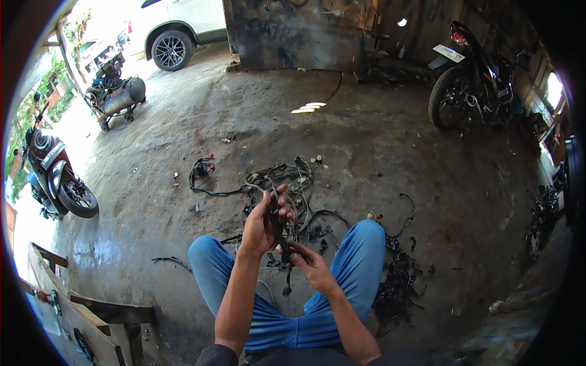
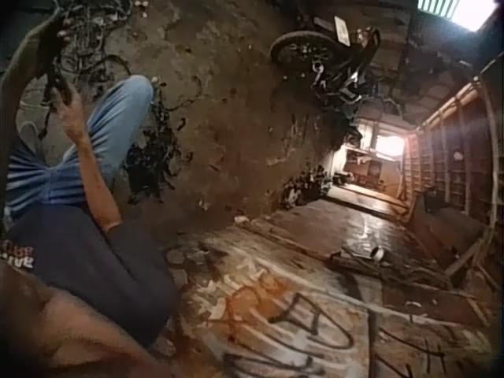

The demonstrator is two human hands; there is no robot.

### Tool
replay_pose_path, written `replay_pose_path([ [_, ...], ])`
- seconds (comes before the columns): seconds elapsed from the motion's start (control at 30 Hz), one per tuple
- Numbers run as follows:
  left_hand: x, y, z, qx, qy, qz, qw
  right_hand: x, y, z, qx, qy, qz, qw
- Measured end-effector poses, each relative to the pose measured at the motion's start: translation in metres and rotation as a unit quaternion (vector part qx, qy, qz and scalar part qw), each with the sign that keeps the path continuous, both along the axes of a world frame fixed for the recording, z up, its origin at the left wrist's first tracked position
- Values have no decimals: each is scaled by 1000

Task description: Repairing and cutting a motorcycle wiring harness using scissors.

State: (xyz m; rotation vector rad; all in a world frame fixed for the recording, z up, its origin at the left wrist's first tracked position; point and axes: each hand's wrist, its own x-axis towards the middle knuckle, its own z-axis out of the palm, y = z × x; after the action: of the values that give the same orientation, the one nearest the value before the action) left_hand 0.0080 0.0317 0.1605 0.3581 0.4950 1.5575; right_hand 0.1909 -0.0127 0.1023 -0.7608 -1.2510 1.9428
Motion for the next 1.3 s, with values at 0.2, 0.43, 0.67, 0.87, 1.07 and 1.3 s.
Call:
replay_pose_path([
  [0.2, -2, 2, 6, 2, -21, -21, 1000, 8, -9, 35, -47, 12, -21, 999],
  [0.43, 14, -11, 27, -7, 102, -40, 994, 15, -5, 45, -60, 36, -72, 995],
  [0.67, 19, -25, 32, -1, 172, -93, 981, 29, -1, 59, -106, 20, -82, 991],
  [0.87, 22, -30, 34, -14, 184, -75, 980, 39, 7, 58, 181, -125, -89, 971],
  [1.07, 29, -42, 35, -51, 276, -95, 955, 45, 20, 91, 162, -144, -227, 950],
  [1.3, 43, -52, 21, -7, 539, -93, 837, 25, 22, 79, 141, -156, -177, 961],
])
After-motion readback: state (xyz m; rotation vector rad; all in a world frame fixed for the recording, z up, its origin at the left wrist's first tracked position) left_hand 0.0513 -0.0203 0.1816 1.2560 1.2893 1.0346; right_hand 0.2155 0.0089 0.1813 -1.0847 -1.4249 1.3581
